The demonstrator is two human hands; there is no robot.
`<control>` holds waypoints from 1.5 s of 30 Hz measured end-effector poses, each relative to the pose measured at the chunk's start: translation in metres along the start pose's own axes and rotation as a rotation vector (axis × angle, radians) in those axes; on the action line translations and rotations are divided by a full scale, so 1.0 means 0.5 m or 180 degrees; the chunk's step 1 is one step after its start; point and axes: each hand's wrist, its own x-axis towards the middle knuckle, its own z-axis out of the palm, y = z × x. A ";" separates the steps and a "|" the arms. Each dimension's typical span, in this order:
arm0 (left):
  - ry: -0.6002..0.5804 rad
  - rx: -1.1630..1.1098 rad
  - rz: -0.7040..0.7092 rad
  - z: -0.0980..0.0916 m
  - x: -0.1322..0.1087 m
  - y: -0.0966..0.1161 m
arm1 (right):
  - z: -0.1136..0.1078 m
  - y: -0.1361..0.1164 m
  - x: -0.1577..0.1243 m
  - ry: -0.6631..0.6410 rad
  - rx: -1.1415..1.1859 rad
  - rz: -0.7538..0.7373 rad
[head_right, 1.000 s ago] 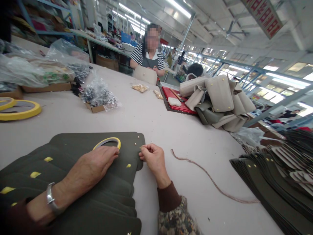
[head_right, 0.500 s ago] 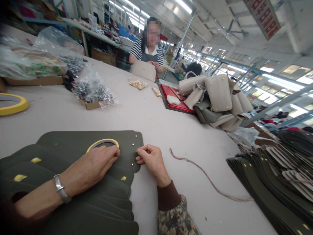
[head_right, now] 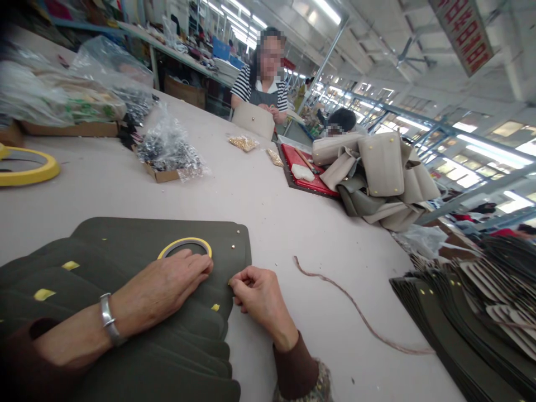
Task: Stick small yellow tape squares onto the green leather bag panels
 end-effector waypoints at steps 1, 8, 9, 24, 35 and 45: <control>0.0007 -0.0013 -0.0008 0.000 -0.001 -0.001 | 0.002 -0.002 0.000 0.0021 -0.0126 -0.0109; -0.0059 -0.0151 0.0016 0.001 -0.003 -0.004 | 0.013 -0.013 -0.002 0.0336 -0.1130 -0.0968; -0.0049 -0.0158 0.0013 0.002 -0.004 -0.004 | 0.012 -0.012 -0.002 0.0313 -0.1095 -0.0900; 0.0467 -0.0329 0.0474 0.002 -0.017 -0.016 | 0.027 0.006 -0.012 0.0854 -0.1417 -0.1264; 0.1028 -0.0485 0.0687 -0.006 -0.019 -0.025 | -0.009 -0.019 0.002 -0.0071 -0.1152 -0.1148; 0.1105 -0.0325 0.0655 0.008 -0.025 -0.021 | 0.045 -0.055 -0.007 0.0645 -0.0664 -0.2894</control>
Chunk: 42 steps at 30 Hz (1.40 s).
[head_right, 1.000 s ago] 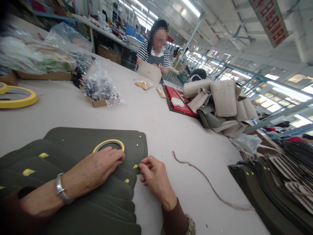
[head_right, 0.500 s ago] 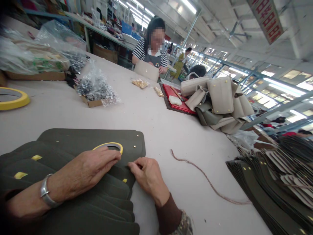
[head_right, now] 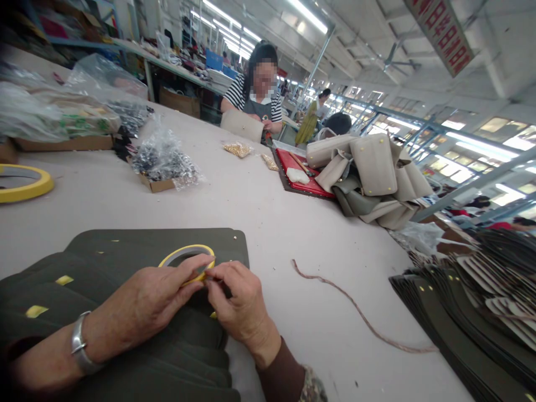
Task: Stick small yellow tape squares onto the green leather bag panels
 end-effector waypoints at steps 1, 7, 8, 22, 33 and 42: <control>-0.0040 0.0032 -0.0010 0.001 0.000 0.000 | 0.004 0.001 0.000 0.0016 -0.0084 -0.0095; -0.0182 0.0100 -0.0132 0.002 0.007 0.007 | 0.018 0.016 -0.006 0.0310 -0.0717 -0.0485; -0.0170 0.0081 -0.0136 0.002 0.010 0.008 | 0.019 0.017 -0.007 0.0369 -0.0757 -0.0471; 0.0542 0.0160 0.0072 0.015 0.012 0.023 | -0.006 0.036 0.025 0.0520 0.1469 0.2692; -0.1303 0.0803 -0.0685 0.010 0.036 0.027 | -0.015 0.094 0.036 -0.0103 0.0584 0.2659; -0.1384 0.0804 -0.0622 0.008 0.038 0.030 | -0.001 0.093 0.042 -0.0315 -0.0603 0.1900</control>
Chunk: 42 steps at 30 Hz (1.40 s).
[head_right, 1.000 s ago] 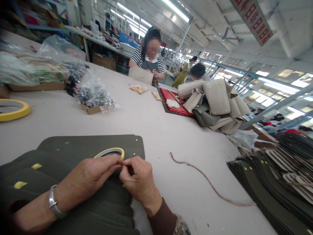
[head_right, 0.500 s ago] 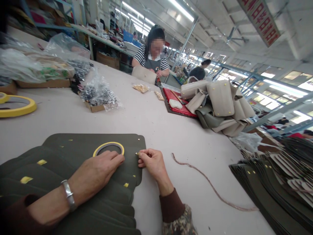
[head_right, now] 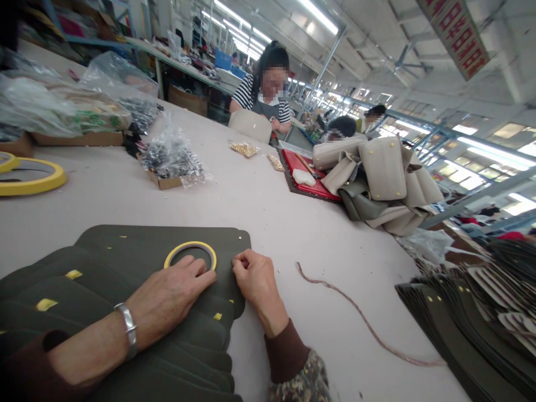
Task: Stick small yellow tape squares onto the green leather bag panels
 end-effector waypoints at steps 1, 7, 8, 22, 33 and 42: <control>-0.0002 -0.0001 -0.0003 0.000 -0.001 0.000 | 0.001 0.003 -0.001 0.0017 0.0048 0.0038; -0.0016 0.0060 0.0091 0.003 -0.007 0.000 | -0.004 0.029 -0.020 -0.0007 0.1096 0.0560; -0.0011 0.0072 0.0099 0.004 -0.007 -0.001 | -0.004 0.031 -0.023 -0.0041 0.1117 0.0527; 0.0498 -0.0298 0.0134 -0.003 -0.001 -0.033 | -0.015 -0.002 -0.023 -0.0325 -0.0361 -0.0497; 0.1337 -0.0718 0.0477 0.026 -0.003 -0.038 | -0.036 0.006 -0.034 -0.0175 0.1075 -0.0404; 0.1479 -0.0637 0.0405 0.027 -0.008 -0.023 | -0.023 -0.036 -0.055 -0.0059 0.0532 -0.1691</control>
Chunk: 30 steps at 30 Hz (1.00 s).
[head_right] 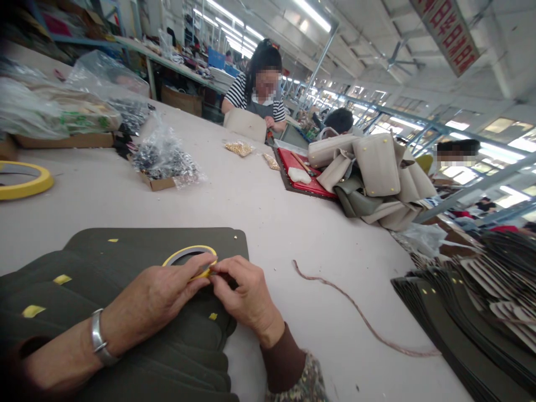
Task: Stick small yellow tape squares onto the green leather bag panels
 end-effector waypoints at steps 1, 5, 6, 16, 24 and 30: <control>-0.0009 0.0019 -0.0004 -0.001 0.001 0.001 | 0.001 0.001 -0.001 -0.0007 -0.0074 -0.0064; -0.0099 0.0013 -0.0028 -0.006 0.002 0.002 | 0.010 0.006 -0.005 0.0008 -0.0475 -0.0317; -0.0134 -0.0017 -0.0050 -0.008 0.002 0.000 | 0.013 0.007 -0.006 0.0050 -0.0591 -0.0374; -0.0113 -0.0161 -0.0014 -0.014 0.011 -0.002 | 0.022 -0.021 -0.001 0.0405 0.0191 0.0944; 0.0429 -0.0191 0.0117 -0.012 0.009 0.009 | 0.025 -0.005 0.023 0.0818 0.1424 0.2189; 0.0085 0.0140 -0.0323 0.006 0.011 -0.022 | -0.023 0.071 0.007 0.0678 0.1677 0.2731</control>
